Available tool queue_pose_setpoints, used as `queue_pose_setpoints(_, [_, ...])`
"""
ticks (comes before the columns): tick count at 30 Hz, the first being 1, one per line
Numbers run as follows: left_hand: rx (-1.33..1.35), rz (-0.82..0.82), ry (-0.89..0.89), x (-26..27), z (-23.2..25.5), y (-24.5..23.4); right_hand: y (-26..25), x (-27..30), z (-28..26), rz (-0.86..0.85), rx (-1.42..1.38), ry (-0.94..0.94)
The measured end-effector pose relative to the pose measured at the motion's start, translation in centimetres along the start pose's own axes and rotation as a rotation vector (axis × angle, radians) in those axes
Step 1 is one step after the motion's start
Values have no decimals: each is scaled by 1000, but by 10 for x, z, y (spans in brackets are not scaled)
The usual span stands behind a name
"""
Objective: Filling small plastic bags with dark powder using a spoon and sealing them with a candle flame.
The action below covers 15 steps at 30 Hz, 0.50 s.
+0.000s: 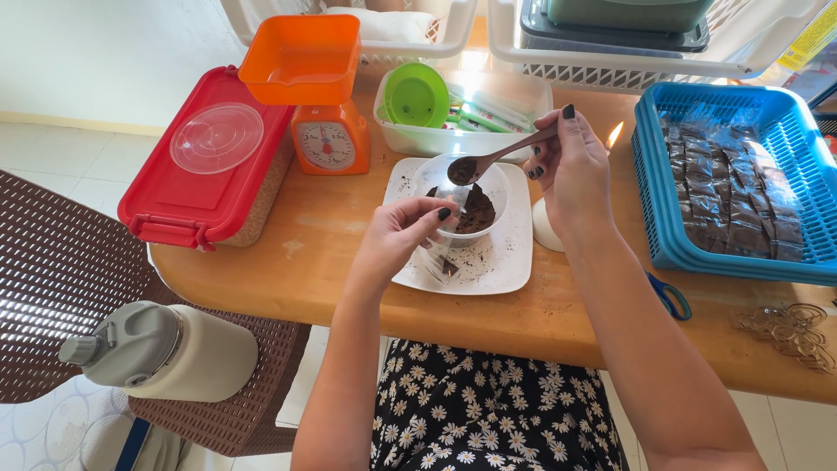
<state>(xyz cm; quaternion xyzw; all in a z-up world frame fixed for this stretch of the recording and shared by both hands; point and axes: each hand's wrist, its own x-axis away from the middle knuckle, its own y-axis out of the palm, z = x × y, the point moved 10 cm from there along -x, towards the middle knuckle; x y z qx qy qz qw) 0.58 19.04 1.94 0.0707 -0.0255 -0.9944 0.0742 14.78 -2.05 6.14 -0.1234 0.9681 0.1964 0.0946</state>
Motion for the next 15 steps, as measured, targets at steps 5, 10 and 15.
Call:
queue_pose_setpoints(5, [-22, -19, -1, -4, 1, 3, -1, -6, 2, 1, 33, 14])
queue_pose_setpoints(10, [-69, -37, -13, -19, -15, -3, 2, -18, 11, 5, 24, 39])
queue_pose_setpoints(15, [-72, -44, -43, -30, -25, -8, 6, -26, 17, -7, 30, 96])
